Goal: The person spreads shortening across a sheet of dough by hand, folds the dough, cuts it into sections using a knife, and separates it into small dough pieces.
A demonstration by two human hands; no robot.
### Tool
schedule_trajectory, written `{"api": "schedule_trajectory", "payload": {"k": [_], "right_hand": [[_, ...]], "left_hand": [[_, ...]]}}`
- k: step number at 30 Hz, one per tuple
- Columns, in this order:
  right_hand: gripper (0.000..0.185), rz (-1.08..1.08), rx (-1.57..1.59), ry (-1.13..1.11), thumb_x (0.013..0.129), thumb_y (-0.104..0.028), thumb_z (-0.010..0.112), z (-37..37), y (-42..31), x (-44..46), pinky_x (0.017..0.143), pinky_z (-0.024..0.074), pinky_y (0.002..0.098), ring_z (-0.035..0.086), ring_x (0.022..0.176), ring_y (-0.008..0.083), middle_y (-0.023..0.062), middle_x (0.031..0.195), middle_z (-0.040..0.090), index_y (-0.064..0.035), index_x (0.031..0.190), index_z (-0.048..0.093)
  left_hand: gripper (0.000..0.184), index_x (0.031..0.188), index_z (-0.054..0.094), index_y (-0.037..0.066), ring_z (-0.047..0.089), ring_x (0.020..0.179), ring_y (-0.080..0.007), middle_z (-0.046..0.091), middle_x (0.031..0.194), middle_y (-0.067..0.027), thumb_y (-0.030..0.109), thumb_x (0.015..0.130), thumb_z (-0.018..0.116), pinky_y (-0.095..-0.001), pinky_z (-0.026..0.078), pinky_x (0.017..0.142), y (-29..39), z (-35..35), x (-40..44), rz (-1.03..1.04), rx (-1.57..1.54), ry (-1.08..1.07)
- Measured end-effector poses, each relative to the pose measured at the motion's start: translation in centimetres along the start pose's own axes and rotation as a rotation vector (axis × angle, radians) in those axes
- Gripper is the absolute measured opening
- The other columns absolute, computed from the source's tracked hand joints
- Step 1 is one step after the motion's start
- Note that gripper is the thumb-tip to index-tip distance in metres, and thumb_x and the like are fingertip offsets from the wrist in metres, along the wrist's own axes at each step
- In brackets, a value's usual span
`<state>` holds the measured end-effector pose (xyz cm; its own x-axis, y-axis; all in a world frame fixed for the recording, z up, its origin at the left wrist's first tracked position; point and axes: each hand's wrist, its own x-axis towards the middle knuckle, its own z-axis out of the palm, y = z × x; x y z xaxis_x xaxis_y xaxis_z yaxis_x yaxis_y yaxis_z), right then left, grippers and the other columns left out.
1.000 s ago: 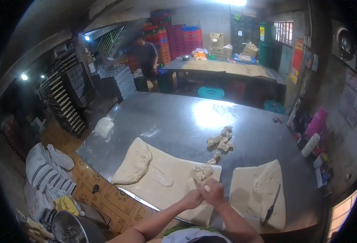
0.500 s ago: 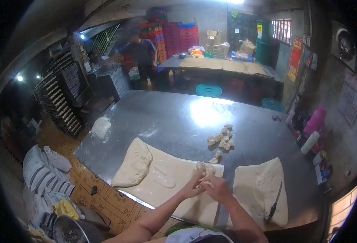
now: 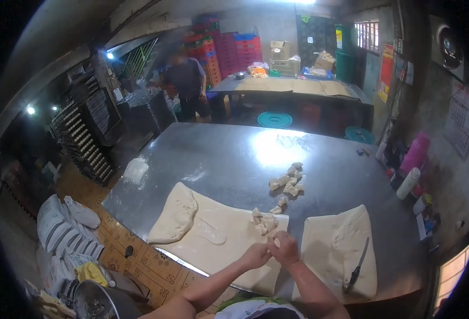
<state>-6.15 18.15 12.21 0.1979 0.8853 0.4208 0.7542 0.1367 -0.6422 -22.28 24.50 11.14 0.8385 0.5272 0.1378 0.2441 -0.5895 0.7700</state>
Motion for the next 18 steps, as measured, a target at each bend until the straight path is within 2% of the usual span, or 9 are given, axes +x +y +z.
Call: {"api": "schedule_trajectory", "payload": {"k": [2, 3, 6, 7, 9, 12, 14, 17, 18], "right_hand": [[0.041, 0.056, -0.087, -0.063, 0.076, -0.030, 0.080, 0.5, 3.5, -0.3, 0.076, 0.0521, 0.0411, 0.064, 0.087, 0.0331, 0.0184, 0.108, 0.062, -0.0044, 0.103, 0.062], [0.038, 0.132, -0.133, -0.070, 0.077, -0.029, 0.080, 0.5, 4.4, -0.5, 0.075, 0.0521, 0.0413, 0.065, 0.088, 0.0328, 0.0182, 0.106, 0.062, -0.0047, 0.102, 0.063], [0.033, 0.270, -0.231, -0.079, 0.078, -0.027, 0.079, -0.4, 4.1, 0.6, 0.074, 0.0519, 0.0419, 0.065, 0.091, 0.0322, 0.0177, 0.101, 0.064, -0.0053, 0.099, 0.066], [0.032, 0.192, -0.092, -0.083, 0.079, -0.026, 0.078, -0.9, 1.5, 1.1, 0.075, 0.0522, 0.0420, 0.065, 0.091, 0.0325, 0.0176, 0.101, 0.064, -0.0056, 0.100, 0.066], [0.029, 0.059, 0.180, -0.089, 0.081, -0.023, 0.076, -2.0, -2.9, 0.9, 0.077, 0.0528, 0.0422, 0.065, 0.091, 0.0329, 0.0174, 0.102, 0.065, -0.0062, 0.103, 0.067], [0.026, -0.093, 0.253, -0.165, 0.083, -0.020, 0.074, -2.8, -4.4, 2.1, 0.078, 0.0533, 0.0414, 0.065, 0.093, 0.0331, 0.0160, 0.102, 0.065, -0.0072, 0.105, 0.067], [0.025, -0.153, 0.288, -0.193, 0.084, -0.018, 0.073, -2.0, -4.6, 2.2, 0.079, 0.0535, 0.0411, 0.064, 0.094, 0.0332, 0.0153, 0.103, 0.065, -0.0077, 0.106, 0.067], [0.025, -0.266, 0.185, 0.013, 0.084, -0.015, 0.070, 0.4, -1.6, 2.1, 0.083, 0.0521, 0.0407, 0.061, 0.101, 0.0342, 0.0139, 0.107, 0.063, -0.0091, 0.108, 0.065], [0.022, -0.229, 0.134, 0.013, 0.084, -0.015, 0.069, -0.5, -3.1, 2.2, 0.084, 0.0516, 0.0409, 0.062, 0.099, 0.0337, 0.0134, 0.104, 0.064, -0.0082, 0.105, 0.065]], "left_hand": [[0.029, 0.114, 0.065, 0.001, 0.068, 0.093, -0.0245, 0.069, 0.099, -0.0151, 0.003, 0.087, 0.056, -0.0360, 0.051, 0.084, 2.5, -0.7, -0.9, -0.003, 0.287, -0.250], [0.029, 0.114, 0.065, 0.001, 0.068, 0.093, -0.0245, 0.069, 0.099, -0.0151, 0.003, 0.087, 0.056, -0.0360, 0.051, 0.084, 3.1, -0.7, -1.3, 0.001, 0.285, -0.264], [0.043, 0.124, 0.062, 0.003, 0.065, 0.105, -0.0213, 0.070, 0.104, -0.0111, -0.001, 0.082, 0.056, -0.0349, 0.049, 0.092, 3.9, -1.2, -1.3, 0.000, -0.495, 0.052], [0.043, 0.124, 0.062, 0.003, 0.065, 0.105, -0.0213, 0.070, 0.104, -0.0111, -0.001, 0.082, 0.056, -0.0349, 0.049, 0.092, 1.6, -0.6, -0.9, 0.005, -0.494, 0.040], [0.046, 0.130, 0.059, 0.004, 0.062, 0.111, -0.0216, 0.069, 0.110, -0.0112, 0.001, 0.085, 0.056, -0.0348, 0.046, 0.097, -2.8, 1.1, -0.4, -0.050, -0.729, 0.376], [0.047, 0.135, 0.055, 0.005, 0.061, 0.107, -0.0169, 0.067, 0.109, -0.0103, 0.000, 0.088, 0.052, -0.0321, 0.046, 0.096, 2.0, -1.5, 0.7, 0.105, -0.760, 0.442], [0.046, 0.133, 0.056, 0.005, 0.062, 0.106, -0.0183, 0.067, 0.108, -0.0113, 0.000, 0.087, 0.053, -0.0330, 0.047, 0.094, -0.8, -2.4, 0.0, 0.014, -0.638, 0.307], [0.044, 0.130, 0.057, 0.004, 0.063, 0.103, -0.0212, 0.068, 0.107, -0.0131, 0.000, 0.086, 0.055, -0.0348, 0.049, 0.091, -3.3, -2.8, -0.3, -0.096, -0.383, -0.025], [0.040, 0.127, 0.058, 0.004, 0.063, 0.099, -0.0193, 0.069, 0.104, -0.0120, 0.001, 0.087, 0.056, -0.0340, 0.051, 0.086, -2.3, -2.8, 0.0, -0.057, -0.362, 0.069]]}}
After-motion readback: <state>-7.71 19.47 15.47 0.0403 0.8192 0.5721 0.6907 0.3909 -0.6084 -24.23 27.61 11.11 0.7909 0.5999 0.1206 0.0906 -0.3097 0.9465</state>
